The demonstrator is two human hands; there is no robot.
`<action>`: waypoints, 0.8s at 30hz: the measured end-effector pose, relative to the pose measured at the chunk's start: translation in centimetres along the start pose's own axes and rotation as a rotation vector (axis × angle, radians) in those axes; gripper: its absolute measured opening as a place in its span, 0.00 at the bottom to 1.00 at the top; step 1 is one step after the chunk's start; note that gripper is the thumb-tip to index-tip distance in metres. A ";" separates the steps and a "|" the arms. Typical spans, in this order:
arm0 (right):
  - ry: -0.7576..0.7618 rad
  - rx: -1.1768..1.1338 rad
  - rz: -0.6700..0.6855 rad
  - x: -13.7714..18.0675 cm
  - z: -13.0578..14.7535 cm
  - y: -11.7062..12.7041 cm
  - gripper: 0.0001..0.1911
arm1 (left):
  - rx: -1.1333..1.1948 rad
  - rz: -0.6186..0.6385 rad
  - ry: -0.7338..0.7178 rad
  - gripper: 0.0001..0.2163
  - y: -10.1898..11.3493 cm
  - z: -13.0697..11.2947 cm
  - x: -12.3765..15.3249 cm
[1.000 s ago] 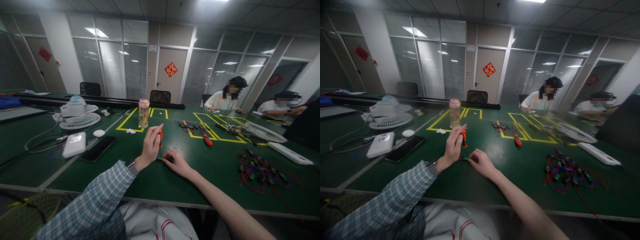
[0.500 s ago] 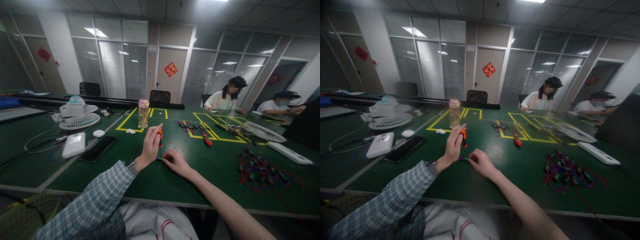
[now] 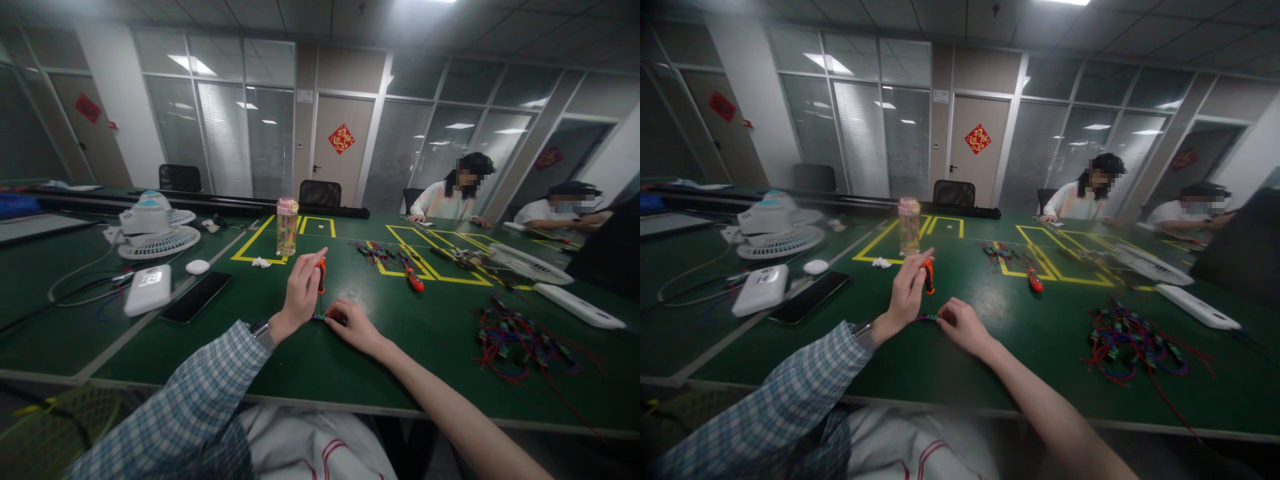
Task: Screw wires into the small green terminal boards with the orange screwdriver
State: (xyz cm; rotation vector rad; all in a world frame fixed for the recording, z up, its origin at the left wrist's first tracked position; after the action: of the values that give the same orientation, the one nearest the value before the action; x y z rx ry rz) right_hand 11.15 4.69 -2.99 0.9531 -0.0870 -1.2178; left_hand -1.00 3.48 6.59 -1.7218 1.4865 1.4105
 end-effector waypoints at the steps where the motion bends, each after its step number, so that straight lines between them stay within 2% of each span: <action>1: -0.002 0.002 0.002 0.0 0.0 0.0 0.03 | 0.005 -0.008 0.001 0.17 0.1 0.0 0.0; 6: -0.004 0.010 0.000 -0.1 0.1 -0.1 0.04 | -0.055 -0.053 -0.029 0.13 0.4 -0.3 0.0; 12: 0.006 0.006 -0.002 0.0 -0.1 -0.1 0.03 | -0.015 0.014 -0.021 0.17 -0.2 -0.3 0.0; 19: -0.003 0.001 0.002 0.0 -0.1 -0.1 0.03 | -0.065 -0.044 -0.029 0.13 0.3 -0.4 -0.1; 24: -0.002 -0.001 0.005 0.0 0.1 -0.1 0.03 | -0.024 0.011 -0.028 0.15 -0.1 -0.4 -0.1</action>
State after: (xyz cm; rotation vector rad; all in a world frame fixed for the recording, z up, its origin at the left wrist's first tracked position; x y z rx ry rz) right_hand 11.04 4.67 -3.00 0.9505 -0.0904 -1.2144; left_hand -0.72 3.19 6.79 -1.7029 1.4724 1.4579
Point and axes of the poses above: each hand's wrist, its own x-axis away from the middle knuckle, its own y-axis out of the back of the hand, z = x × y, the point moved 9 cm from there along -x, towards the middle knuckle, and after that the axes turned 5 degrees about -x, right-handed, at the moved point
